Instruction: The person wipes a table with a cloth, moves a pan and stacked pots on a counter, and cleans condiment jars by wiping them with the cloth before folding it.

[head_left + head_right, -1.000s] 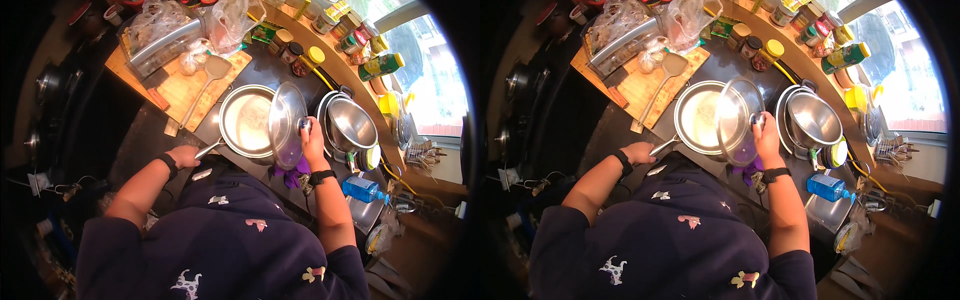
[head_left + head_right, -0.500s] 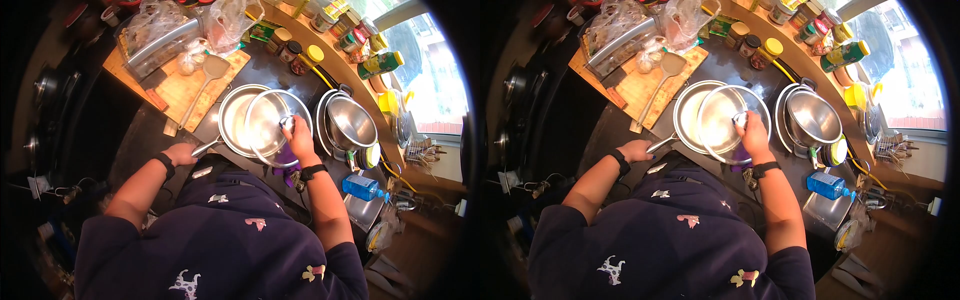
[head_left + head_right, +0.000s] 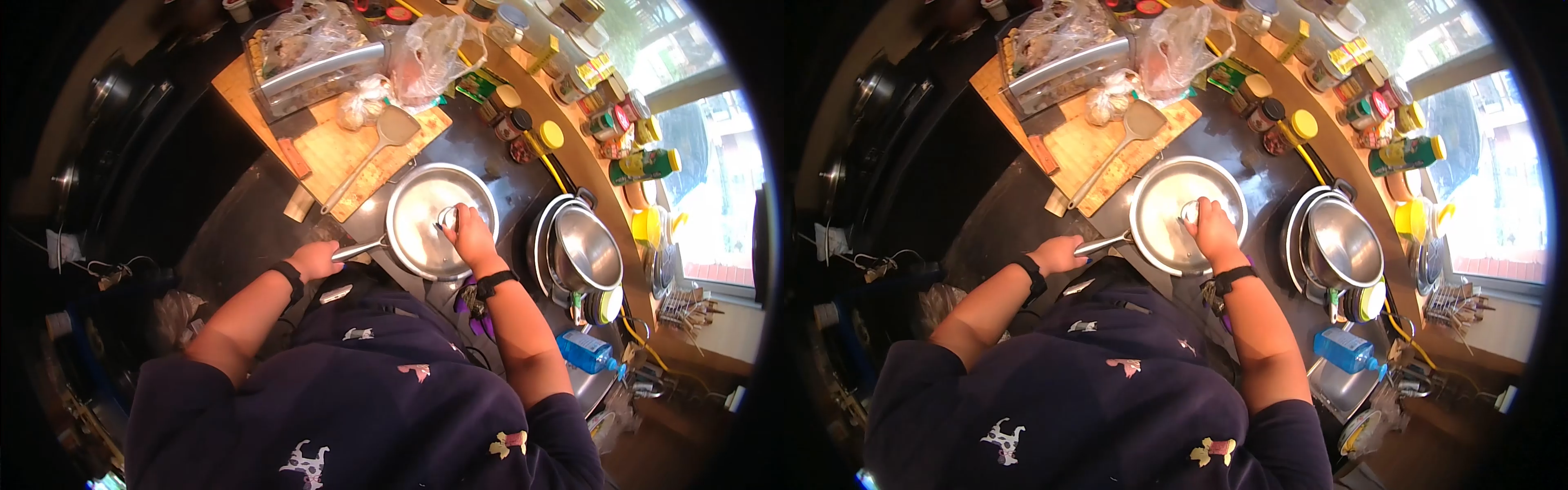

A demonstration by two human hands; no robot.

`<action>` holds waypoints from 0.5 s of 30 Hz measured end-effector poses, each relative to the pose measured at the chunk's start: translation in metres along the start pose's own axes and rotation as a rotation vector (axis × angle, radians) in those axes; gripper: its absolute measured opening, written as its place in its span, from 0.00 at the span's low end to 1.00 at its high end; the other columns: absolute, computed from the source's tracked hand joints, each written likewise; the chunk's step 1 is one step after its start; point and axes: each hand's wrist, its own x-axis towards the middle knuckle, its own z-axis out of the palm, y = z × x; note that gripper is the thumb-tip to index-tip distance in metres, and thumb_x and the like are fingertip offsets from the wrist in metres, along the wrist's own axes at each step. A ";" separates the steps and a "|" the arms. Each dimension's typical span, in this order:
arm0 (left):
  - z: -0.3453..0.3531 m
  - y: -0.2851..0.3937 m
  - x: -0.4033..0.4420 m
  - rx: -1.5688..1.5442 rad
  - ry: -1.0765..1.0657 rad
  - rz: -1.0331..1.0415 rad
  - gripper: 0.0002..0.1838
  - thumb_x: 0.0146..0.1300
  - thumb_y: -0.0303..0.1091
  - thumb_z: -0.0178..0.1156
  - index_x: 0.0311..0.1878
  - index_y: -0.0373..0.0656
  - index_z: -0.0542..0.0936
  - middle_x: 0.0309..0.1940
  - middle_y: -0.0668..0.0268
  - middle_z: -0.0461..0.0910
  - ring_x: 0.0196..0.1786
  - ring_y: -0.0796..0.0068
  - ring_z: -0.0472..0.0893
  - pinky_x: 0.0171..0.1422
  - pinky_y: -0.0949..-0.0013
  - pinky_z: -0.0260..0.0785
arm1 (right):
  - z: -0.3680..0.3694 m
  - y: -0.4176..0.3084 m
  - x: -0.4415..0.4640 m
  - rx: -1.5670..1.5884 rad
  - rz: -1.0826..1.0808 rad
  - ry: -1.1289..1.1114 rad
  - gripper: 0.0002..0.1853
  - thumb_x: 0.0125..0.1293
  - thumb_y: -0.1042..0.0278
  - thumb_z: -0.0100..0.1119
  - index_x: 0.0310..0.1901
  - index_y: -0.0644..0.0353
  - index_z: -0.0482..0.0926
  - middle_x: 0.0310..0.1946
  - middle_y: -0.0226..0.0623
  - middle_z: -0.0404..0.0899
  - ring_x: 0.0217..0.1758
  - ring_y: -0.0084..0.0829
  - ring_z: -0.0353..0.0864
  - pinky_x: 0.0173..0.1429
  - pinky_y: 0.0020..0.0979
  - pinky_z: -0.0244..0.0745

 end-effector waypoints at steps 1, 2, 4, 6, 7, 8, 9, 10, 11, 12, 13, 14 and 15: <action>0.002 -0.002 0.000 0.006 0.009 0.000 0.17 0.55 0.44 0.61 0.37 0.41 0.72 0.33 0.53 0.78 0.39 0.51 0.77 0.44 0.56 0.68 | 0.001 0.001 0.001 -0.009 -0.008 -0.008 0.24 0.56 0.60 0.62 0.50 0.62 0.67 0.42 0.49 0.72 0.45 0.48 0.74 0.46 0.43 0.72; 0.004 -0.003 -0.001 0.003 0.016 -0.001 0.17 0.55 0.45 0.60 0.37 0.41 0.72 0.33 0.53 0.78 0.40 0.51 0.77 0.44 0.56 0.68 | 0.004 0.003 0.002 -0.017 -0.018 -0.018 0.24 0.55 0.61 0.62 0.50 0.62 0.67 0.41 0.49 0.72 0.45 0.48 0.74 0.46 0.43 0.72; 0.005 -0.003 -0.004 -0.007 0.040 -0.012 0.17 0.55 0.45 0.60 0.38 0.41 0.73 0.33 0.53 0.78 0.40 0.51 0.77 0.45 0.56 0.68 | 0.004 0.004 0.002 -0.001 -0.034 -0.023 0.23 0.55 0.62 0.63 0.50 0.62 0.67 0.41 0.51 0.72 0.44 0.49 0.74 0.46 0.43 0.72; 0.007 -0.003 -0.006 -0.024 0.043 -0.017 0.18 0.56 0.46 0.60 0.39 0.40 0.73 0.34 0.52 0.78 0.40 0.50 0.77 0.44 0.55 0.68 | 0.008 0.007 0.005 -0.007 -0.009 -0.060 0.23 0.55 0.62 0.63 0.48 0.61 0.67 0.41 0.52 0.72 0.44 0.51 0.74 0.46 0.44 0.71; 0.008 -0.003 -0.007 -0.015 0.035 -0.019 0.19 0.56 0.47 0.60 0.39 0.40 0.73 0.34 0.52 0.78 0.40 0.49 0.77 0.44 0.54 0.68 | 0.007 0.007 0.007 -0.015 -0.019 -0.064 0.22 0.55 0.61 0.62 0.48 0.61 0.67 0.40 0.52 0.71 0.44 0.51 0.74 0.46 0.45 0.71; 0.007 -0.002 -0.007 -0.006 0.026 -0.023 0.19 0.56 0.47 0.59 0.39 0.40 0.73 0.34 0.52 0.78 0.40 0.49 0.77 0.44 0.54 0.68 | 0.008 0.006 0.008 -0.022 -0.030 -0.068 0.22 0.55 0.61 0.62 0.48 0.61 0.67 0.40 0.52 0.71 0.44 0.52 0.74 0.46 0.45 0.71; 0.007 0.000 -0.009 0.004 0.021 -0.036 0.19 0.55 0.47 0.60 0.40 0.40 0.74 0.34 0.52 0.79 0.41 0.50 0.78 0.45 0.55 0.69 | 0.007 0.005 0.009 -0.027 -0.026 -0.080 0.22 0.55 0.60 0.63 0.47 0.61 0.67 0.40 0.52 0.71 0.44 0.52 0.74 0.46 0.46 0.71; 0.006 0.003 -0.010 0.014 0.015 -0.048 0.19 0.54 0.46 0.61 0.41 0.41 0.75 0.34 0.52 0.79 0.42 0.51 0.79 0.46 0.56 0.70 | 0.006 0.004 0.008 -0.020 -0.060 -0.058 0.22 0.55 0.61 0.63 0.47 0.61 0.67 0.40 0.51 0.71 0.43 0.53 0.74 0.45 0.46 0.71; 0.006 0.003 -0.010 0.000 -0.007 -0.054 0.19 0.54 0.46 0.61 0.43 0.42 0.75 0.35 0.52 0.79 0.42 0.51 0.79 0.46 0.56 0.70 | 0.006 0.004 0.007 -0.028 -0.076 -0.052 0.22 0.55 0.61 0.62 0.48 0.60 0.66 0.40 0.51 0.71 0.43 0.53 0.74 0.45 0.46 0.71; 0.008 0.001 -0.012 -0.011 0.027 -0.002 0.19 0.55 0.47 0.60 0.41 0.41 0.73 0.33 0.52 0.78 0.40 0.50 0.78 0.43 0.54 0.69 | 0.005 0.003 0.007 -0.040 -0.073 -0.063 0.21 0.55 0.62 0.63 0.46 0.60 0.66 0.39 0.50 0.71 0.42 0.53 0.74 0.44 0.46 0.71; 0.012 0.001 -0.013 -0.002 0.062 -0.032 0.19 0.55 0.47 0.60 0.41 0.41 0.73 0.33 0.52 0.78 0.40 0.50 0.78 0.43 0.54 0.69 | 0.004 0.002 0.008 -0.046 -0.085 -0.064 0.23 0.54 0.64 0.64 0.47 0.61 0.66 0.38 0.50 0.72 0.40 0.52 0.74 0.43 0.45 0.71; 0.016 0.001 -0.013 0.005 0.092 -0.062 0.19 0.55 0.46 0.61 0.41 0.41 0.73 0.33 0.53 0.79 0.39 0.50 0.78 0.43 0.54 0.69 | 0.003 0.001 0.006 -0.053 -0.093 -0.068 0.24 0.53 0.65 0.65 0.48 0.62 0.67 0.37 0.50 0.73 0.39 0.51 0.75 0.42 0.44 0.71; 0.015 0.002 -0.017 0.016 0.117 -0.078 0.19 0.54 0.46 0.61 0.41 0.41 0.72 0.32 0.53 0.79 0.39 0.50 0.78 0.42 0.54 0.69 | 0.002 0.000 0.006 -0.055 -0.089 -0.079 0.24 0.54 0.65 0.65 0.49 0.62 0.67 0.37 0.51 0.73 0.39 0.51 0.75 0.42 0.44 0.71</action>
